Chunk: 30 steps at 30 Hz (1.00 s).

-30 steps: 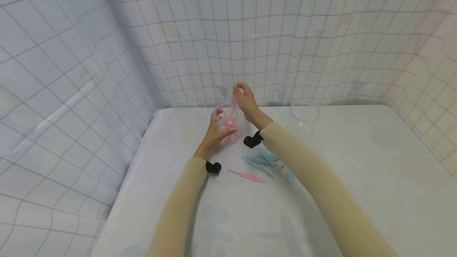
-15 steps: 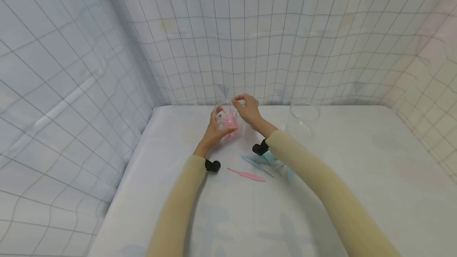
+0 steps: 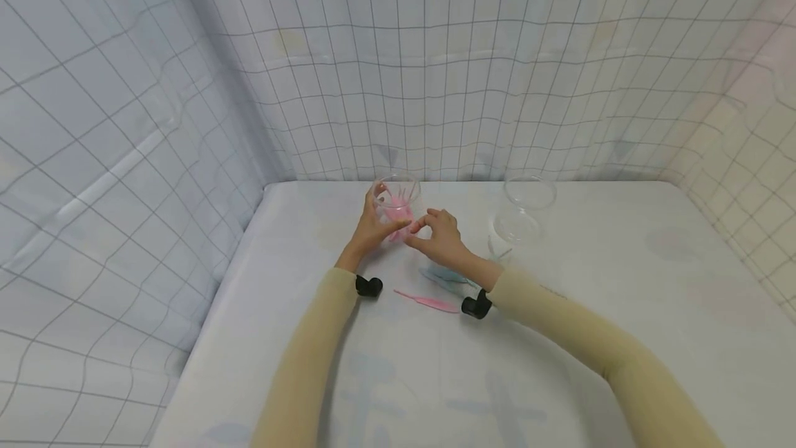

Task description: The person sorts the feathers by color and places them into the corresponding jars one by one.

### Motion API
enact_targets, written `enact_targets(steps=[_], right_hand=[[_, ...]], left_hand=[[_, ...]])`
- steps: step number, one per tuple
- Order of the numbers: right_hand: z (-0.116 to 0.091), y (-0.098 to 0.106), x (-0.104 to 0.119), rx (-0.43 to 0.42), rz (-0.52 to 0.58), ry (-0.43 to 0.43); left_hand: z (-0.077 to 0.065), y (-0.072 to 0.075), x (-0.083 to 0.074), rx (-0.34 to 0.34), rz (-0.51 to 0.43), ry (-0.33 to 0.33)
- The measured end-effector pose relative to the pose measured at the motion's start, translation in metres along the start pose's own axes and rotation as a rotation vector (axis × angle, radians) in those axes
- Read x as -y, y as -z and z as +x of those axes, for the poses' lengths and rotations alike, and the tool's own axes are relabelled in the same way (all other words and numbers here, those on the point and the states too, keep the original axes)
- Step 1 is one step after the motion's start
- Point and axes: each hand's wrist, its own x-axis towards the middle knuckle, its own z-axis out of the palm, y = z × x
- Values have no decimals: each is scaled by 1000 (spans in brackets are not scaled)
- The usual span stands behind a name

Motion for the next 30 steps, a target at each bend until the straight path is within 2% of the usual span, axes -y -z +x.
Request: enact_targets(steps=[2,9,14,17,23,25,30], right_hand=[[-7,-4,-4,33,-34,-6],[-27,-18,-17,198,-209,33],[-37,-27,-24,235,-272,89],[-41,-30,-26,248,-291,100],[-45,-35,-28,242,-369,136],[-46,-37,-28,244,-404,163],[-48,-38,-26,267,-469,210]], left_hand=[[-1,1,-3,-1,-11,-5],[-13,7,-39,27,-26,-11],[-15,6,-42,40,-13,-8],[-13,6,-39,38,-30,-10],[-4,1,-11,8,-18,11],[-5,2,-15,11,-24,17],[-13,5,-39,41,-50,8]])
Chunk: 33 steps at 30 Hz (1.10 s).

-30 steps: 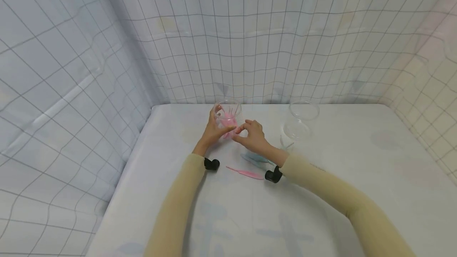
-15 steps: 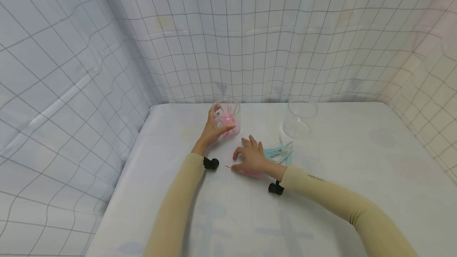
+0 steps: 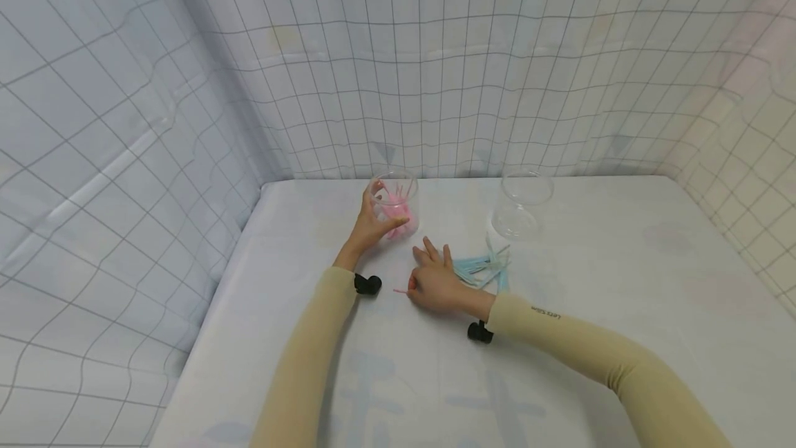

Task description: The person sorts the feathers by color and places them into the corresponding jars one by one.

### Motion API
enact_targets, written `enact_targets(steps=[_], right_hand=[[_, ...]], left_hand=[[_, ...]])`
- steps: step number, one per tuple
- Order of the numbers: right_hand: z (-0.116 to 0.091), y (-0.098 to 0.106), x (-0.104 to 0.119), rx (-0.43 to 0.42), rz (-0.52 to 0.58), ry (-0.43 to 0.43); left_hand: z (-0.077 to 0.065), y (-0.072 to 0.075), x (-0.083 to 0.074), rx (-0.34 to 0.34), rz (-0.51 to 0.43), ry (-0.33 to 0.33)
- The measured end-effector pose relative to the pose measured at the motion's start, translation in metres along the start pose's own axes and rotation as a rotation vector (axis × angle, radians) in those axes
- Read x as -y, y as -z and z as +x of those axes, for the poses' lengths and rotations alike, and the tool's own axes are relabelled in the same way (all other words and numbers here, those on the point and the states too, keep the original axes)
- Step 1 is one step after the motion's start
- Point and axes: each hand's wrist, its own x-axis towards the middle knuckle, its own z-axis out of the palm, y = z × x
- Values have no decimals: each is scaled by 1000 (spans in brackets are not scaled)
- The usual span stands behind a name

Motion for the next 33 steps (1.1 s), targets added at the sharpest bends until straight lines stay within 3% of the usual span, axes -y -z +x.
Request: enact_targets(steps=[4,8,16,20,28,33], right_hand=[[-1,0,0,23,-20,15],[-3,2,-1,36,33,3],[1,15,-6,-23,272,-79],[7,26,-10,-76,371,-66],[15,54,-16,-56,625,-136],[29,73,-15,-152,783,-156]], left_hand=[[8,-2,20,-13,1,-16],[13,-5,38,-33,23,0],[13,-6,38,-46,31,18],[13,-5,38,-48,43,17],[13,-5,38,-45,29,32],[14,-6,40,-49,24,23]])
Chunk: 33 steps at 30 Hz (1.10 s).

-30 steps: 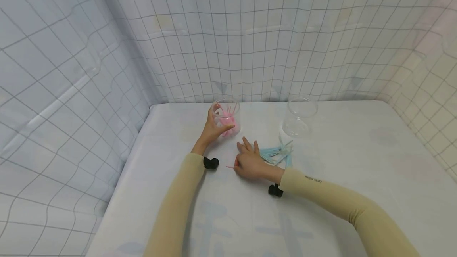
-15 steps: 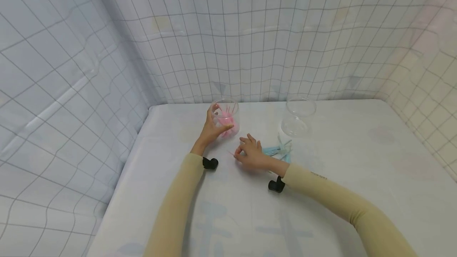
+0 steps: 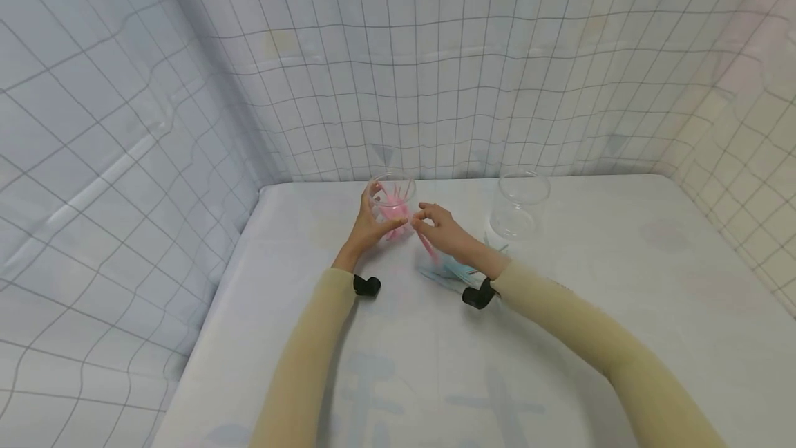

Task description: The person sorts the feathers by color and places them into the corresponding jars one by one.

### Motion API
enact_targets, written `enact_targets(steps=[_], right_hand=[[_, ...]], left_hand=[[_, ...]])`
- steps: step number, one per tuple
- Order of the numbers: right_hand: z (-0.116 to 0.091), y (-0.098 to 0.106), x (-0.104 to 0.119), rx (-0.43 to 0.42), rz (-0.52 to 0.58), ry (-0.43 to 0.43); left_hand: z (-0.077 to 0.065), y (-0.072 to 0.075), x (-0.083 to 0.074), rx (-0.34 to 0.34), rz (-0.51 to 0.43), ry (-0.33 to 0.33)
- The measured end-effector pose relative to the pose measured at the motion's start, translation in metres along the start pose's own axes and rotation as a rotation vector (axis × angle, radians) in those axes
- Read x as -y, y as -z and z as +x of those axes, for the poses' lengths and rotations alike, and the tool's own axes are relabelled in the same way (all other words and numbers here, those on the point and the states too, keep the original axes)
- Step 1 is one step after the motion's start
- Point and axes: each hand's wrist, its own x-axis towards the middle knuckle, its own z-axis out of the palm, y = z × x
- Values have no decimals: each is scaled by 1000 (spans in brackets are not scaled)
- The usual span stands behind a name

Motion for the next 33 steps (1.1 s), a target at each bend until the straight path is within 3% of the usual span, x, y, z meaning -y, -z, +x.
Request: enact_targets(steps=[8,12,17,21,27,33], right_hand=[[39,14,32,-239,189,24],[57,15,48,-385,235,77],[75,6,53,-505,261,73],[83,-4,48,-543,275,71],[86,-15,36,-536,281,23],[77,-11,24,-513,342,-28]], left_hand=[[-1,0,1,-7,-11,10],[0,0,2,-17,0,-1],[0,-1,3,-24,7,-9],[0,-1,1,-20,5,-25],[-2,0,3,-25,23,-26],[-3,0,0,-26,25,6]])
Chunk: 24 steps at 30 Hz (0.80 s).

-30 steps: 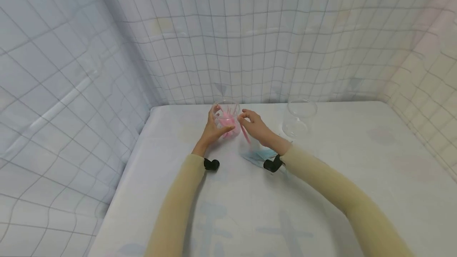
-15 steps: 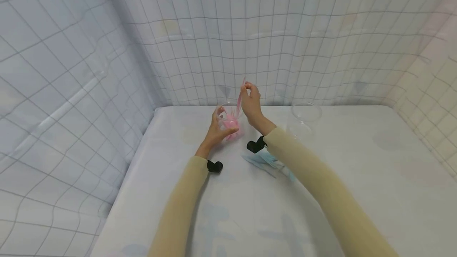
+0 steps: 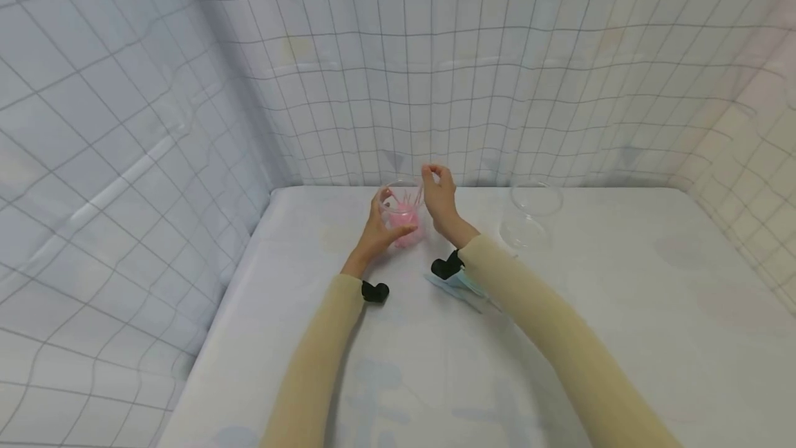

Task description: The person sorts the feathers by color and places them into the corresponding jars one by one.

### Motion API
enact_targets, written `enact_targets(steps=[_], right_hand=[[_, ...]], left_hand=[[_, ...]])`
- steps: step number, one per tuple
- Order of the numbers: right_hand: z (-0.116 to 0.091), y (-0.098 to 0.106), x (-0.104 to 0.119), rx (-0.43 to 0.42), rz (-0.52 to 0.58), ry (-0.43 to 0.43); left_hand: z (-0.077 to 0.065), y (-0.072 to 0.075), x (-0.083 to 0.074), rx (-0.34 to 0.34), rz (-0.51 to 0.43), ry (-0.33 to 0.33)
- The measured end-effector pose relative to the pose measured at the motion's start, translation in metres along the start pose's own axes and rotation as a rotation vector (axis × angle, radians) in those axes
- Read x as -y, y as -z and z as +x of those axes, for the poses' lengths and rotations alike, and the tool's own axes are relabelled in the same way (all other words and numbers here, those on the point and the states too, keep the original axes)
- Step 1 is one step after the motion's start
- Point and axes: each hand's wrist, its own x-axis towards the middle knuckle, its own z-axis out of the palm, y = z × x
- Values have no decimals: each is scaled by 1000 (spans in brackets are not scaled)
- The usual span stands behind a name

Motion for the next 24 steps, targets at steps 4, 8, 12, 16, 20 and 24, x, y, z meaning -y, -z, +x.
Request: enact_targets(steps=[4,8,12,16,20,24], right_hand=[[-4,16,0,25,48,0],[-10,36,6,33,61,28],[-15,62,15,37,116,91],[-18,93,25,2,264,163],[-18,127,34,-75,376,211],[-19,158,34,-145,421,230]], left_hand=[[-6,3,-18,9,-29,0],[-13,6,-34,29,-43,-26],[-12,6,-30,39,-50,-35],[-5,3,-11,33,-26,-23],[-1,0,-1,28,-10,-28],[-5,2,-12,42,-52,-39]])
